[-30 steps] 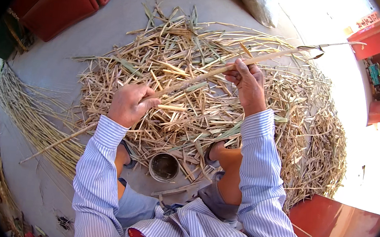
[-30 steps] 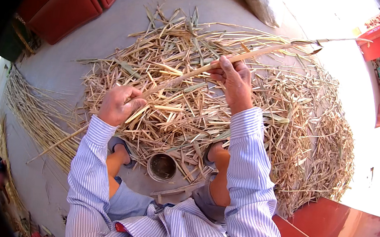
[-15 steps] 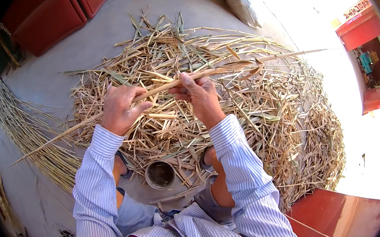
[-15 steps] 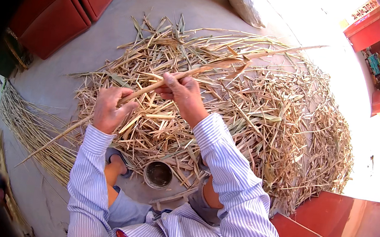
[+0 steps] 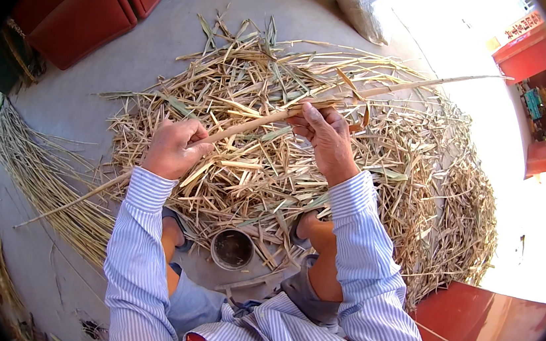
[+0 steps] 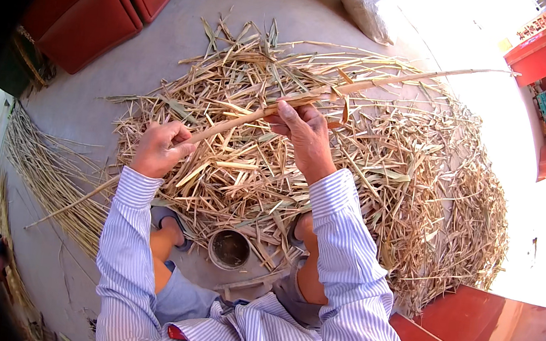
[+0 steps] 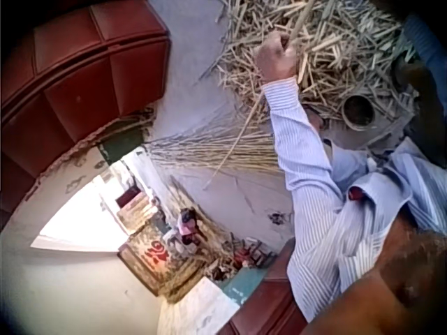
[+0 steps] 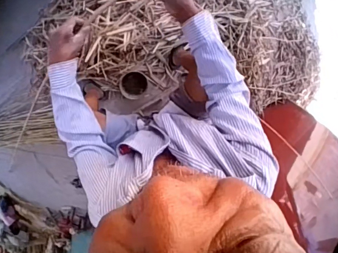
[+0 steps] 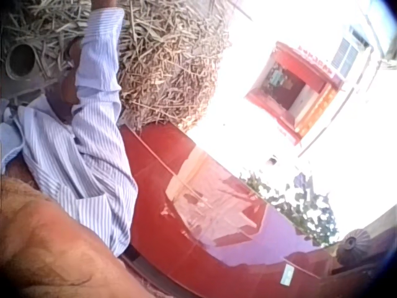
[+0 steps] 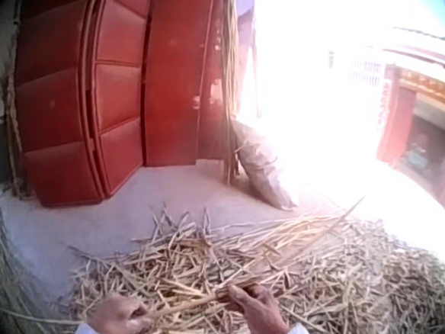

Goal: The person sits on the floor and repeatedly strips dried leaves from long straw stalks by hand. The stripped leaves are dropped onto a pile on the floor, and the cleaned stalks are set aside.

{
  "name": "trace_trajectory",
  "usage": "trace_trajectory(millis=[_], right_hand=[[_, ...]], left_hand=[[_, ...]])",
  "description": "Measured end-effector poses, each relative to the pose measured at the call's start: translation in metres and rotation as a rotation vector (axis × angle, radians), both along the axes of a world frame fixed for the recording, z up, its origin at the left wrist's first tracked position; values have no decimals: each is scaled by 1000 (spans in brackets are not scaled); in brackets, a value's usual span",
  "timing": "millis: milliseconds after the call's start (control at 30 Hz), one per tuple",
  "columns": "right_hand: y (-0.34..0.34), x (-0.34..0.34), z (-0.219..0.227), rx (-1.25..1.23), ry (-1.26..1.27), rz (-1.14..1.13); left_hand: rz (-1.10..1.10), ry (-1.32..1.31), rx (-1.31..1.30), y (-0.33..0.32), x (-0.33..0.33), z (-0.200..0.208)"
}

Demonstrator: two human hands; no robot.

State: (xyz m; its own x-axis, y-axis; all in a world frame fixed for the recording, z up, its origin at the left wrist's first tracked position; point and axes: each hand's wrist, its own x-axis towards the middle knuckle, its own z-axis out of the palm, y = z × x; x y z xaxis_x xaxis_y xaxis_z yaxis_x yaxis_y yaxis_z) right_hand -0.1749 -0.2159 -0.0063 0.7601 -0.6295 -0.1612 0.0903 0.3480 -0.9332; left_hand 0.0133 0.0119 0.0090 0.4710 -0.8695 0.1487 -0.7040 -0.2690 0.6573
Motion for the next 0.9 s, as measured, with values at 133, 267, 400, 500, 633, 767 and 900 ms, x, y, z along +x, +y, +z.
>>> trace_trajectory(millis=[133,267,400,500,633,767,900], right_hand=[[22,10,-3,4,-49,8],[39,14,1,-6,-34,33],[32,9,-2,-42,3,63],[31,4,-5,5,37,13],[28,4,3,-61,-65,21],[29,4,0,-37,-81,119],[29,7,-11,-81,-32,62]], left_hand=[[-37,-22,-163,-29,-26,-10],[39,42,-222,-46,-40,-13],[174,575,-266,-51,-37,-22],[160,570,-320,-50,-30,-15],[111,465,-222,-52,-38,-22],[75,421,-234,-49,-36,-22],[89,484,-184,-50,-37,-22]])
